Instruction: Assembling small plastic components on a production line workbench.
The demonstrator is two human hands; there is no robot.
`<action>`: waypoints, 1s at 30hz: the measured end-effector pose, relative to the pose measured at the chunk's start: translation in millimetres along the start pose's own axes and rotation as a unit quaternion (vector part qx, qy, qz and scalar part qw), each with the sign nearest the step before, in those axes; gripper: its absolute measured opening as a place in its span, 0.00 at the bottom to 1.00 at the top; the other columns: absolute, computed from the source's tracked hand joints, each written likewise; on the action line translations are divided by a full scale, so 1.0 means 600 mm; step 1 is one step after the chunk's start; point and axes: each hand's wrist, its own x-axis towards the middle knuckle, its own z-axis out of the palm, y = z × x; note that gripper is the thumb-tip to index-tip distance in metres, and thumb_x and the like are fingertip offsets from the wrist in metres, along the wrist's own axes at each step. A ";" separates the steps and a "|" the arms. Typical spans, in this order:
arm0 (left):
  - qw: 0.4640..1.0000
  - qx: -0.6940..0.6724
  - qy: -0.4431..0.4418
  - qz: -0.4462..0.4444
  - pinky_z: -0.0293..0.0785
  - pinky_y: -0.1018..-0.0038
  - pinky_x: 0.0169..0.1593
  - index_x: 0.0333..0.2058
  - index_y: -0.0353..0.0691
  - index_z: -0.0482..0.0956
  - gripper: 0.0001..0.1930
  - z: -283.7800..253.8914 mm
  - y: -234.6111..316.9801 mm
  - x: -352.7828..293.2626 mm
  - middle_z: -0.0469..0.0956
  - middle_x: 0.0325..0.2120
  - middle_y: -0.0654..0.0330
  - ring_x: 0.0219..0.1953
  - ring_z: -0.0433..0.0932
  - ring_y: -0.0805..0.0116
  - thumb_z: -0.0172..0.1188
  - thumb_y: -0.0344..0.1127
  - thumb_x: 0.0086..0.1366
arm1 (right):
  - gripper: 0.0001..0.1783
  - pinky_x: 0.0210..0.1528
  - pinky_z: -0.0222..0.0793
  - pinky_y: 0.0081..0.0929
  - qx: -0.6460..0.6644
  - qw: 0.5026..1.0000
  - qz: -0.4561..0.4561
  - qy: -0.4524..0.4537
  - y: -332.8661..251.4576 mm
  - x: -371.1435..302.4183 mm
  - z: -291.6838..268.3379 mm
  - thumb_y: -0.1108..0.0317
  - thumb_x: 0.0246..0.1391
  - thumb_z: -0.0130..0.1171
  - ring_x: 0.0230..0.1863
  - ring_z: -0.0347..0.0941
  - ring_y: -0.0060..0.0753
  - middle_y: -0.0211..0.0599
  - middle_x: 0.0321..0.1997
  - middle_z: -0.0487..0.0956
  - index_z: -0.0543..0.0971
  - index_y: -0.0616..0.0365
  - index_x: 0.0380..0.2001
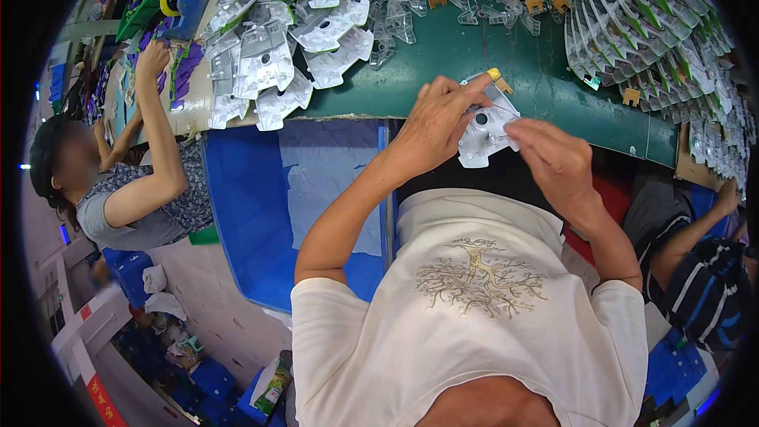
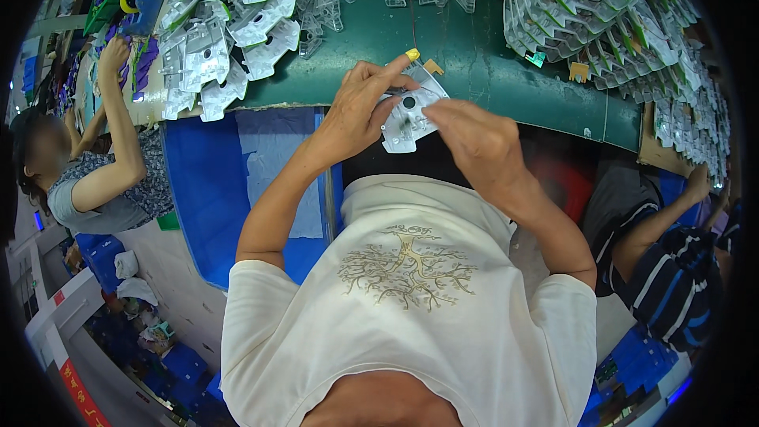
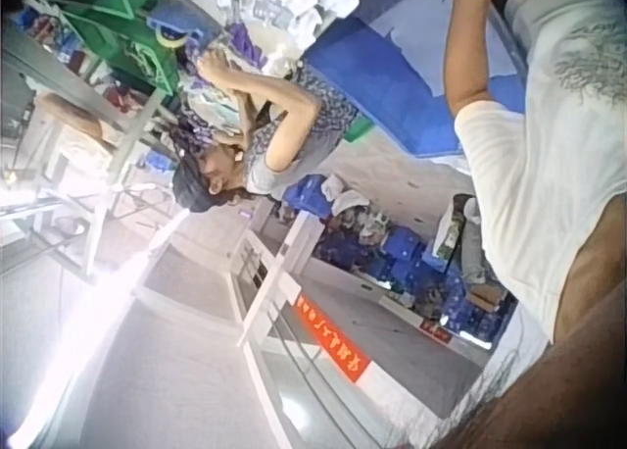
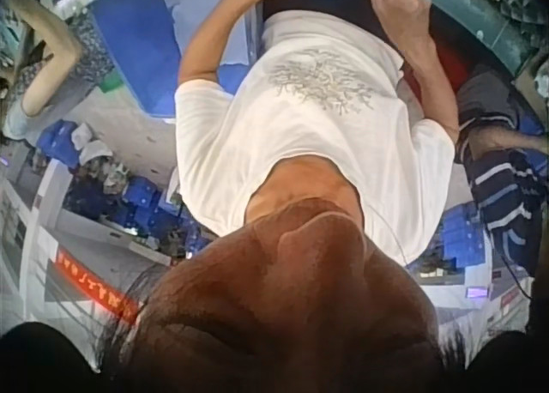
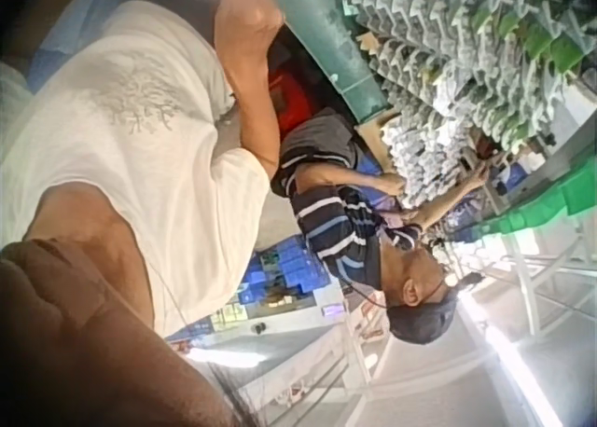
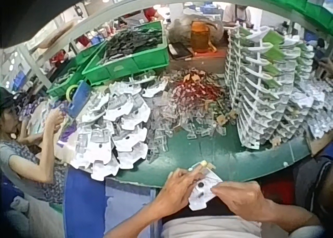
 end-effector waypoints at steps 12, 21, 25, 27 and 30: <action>1.000 -0.027 0.000 0.014 0.64 0.65 0.54 0.67 0.42 0.61 0.34 -0.005 -0.017 0.002 0.82 0.47 0.63 0.44 0.69 0.59 0.56 0.20 0.62 | 0.13 0.28 0.74 0.26 0.026 0.996 -0.009 0.080 0.007 -0.010 0.035 0.80 0.43 0.69 0.26 0.79 0.33 0.39 0.33 0.82 0.83 0.63 0.36; 0.995 -0.090 0.030 -0.035 0.70 0.65 0.50 0.61 0.35 0.70 0.27 -0.006 -0.005 0.002 0.83 0.43 0.58 0.43 0.75 0.57 0.57 0.19 0.62 | 0.12 0.26 0.71 0.31 0.087 0.982 0.114 0.121 0.057 -0.064 0.064 0.77 0.52 0.62 0.23 0.78 0.36 0.43 0.24 0.77 0.75 0.59 0.41; 0.986 -0.012 0.164 0.037 0.74 0.68 0.47 0.54 0.35 0.76 0.21 -0.037 0.006 0.029 0.83 0.40 0.54 0.41 0.78 0.59 0.60 0.19 0.61 | 0.10 0.26 0.71 0.20 0.038 0.965 0.135 0.224 0.033 -0.102 -0.048 0.80 0.52 0.62 0.24 0.76 0.18 0.34 0.25 0.79 0.77 0.59 0.38; 0.982 -0.022 0.185 0.022 0.75 0.69 0.46 0.52 0.35 0.77 0.19 -0.036 0.003 0.036 0.82 0.39 0.54 0.40 0.79 0.61 0.60 0.19 0.61 | 0.09 0.27 0.71 0.16 -0.009 0.943 0.137 0.304 0.034 -0.127 -0.121 0.80 0.52 0.62 0.25 0.75 0.16 0.31 0.29 0.80 0.77 0.58 0.37; 0.989 -0.045 0.127 -0.058 0.75 0.70 0.44 0.51 0.35 0.77 0.18 -0.015 -0.008 0.038 0.82 0.37 0.54 0.39 0.79 0.61 0.62 0.21 0.61 | 0.06 0.22 0.63 0.13 0.054 0.884 0.158 0.436 0.026 -0.098 -0.243 0.81 0.59 0.55 0.21 0.67 0.13 0.27 0.26 0.74 0.72 0.60 0.36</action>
